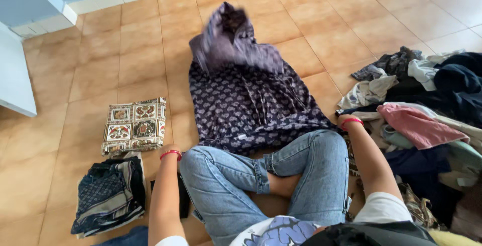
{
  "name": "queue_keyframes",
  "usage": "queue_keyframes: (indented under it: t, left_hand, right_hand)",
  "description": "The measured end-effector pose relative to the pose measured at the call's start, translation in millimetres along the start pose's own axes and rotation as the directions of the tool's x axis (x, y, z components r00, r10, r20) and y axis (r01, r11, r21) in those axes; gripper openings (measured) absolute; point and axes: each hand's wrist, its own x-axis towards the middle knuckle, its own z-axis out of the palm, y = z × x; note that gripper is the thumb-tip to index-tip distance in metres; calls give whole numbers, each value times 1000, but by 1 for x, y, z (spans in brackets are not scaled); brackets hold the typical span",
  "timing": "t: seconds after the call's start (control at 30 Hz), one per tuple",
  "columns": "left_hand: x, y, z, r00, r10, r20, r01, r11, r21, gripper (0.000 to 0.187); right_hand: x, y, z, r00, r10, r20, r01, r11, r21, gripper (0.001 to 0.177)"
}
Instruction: The person folds several items of clothing by hand while sitting on the floor, including a small patterned garment, a large floral piece of fabric, and a brown t-shirt, placing each folded item onto a stack.
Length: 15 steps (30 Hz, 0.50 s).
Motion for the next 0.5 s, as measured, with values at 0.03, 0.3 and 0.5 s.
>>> queue_keyframes:
  t: [0.03,0.3,0.5]
  left_hand:
    - [8,-5,-24,998,-23,-66,24,1000,6,34]
    - [54,46,-70,920,65,-386,-142,974,-175,32]
    - [35,179,-28,495,854,161,-803,521,-290,37]
  right_hand:
    - [6,-2,-1,997,-53,64,57,996,-63,32]
    - [-15,-76,-73,992,-121,39,102,940,325,32]
    - [-57,-213,-56,705,-649,284,94,483,870,39]
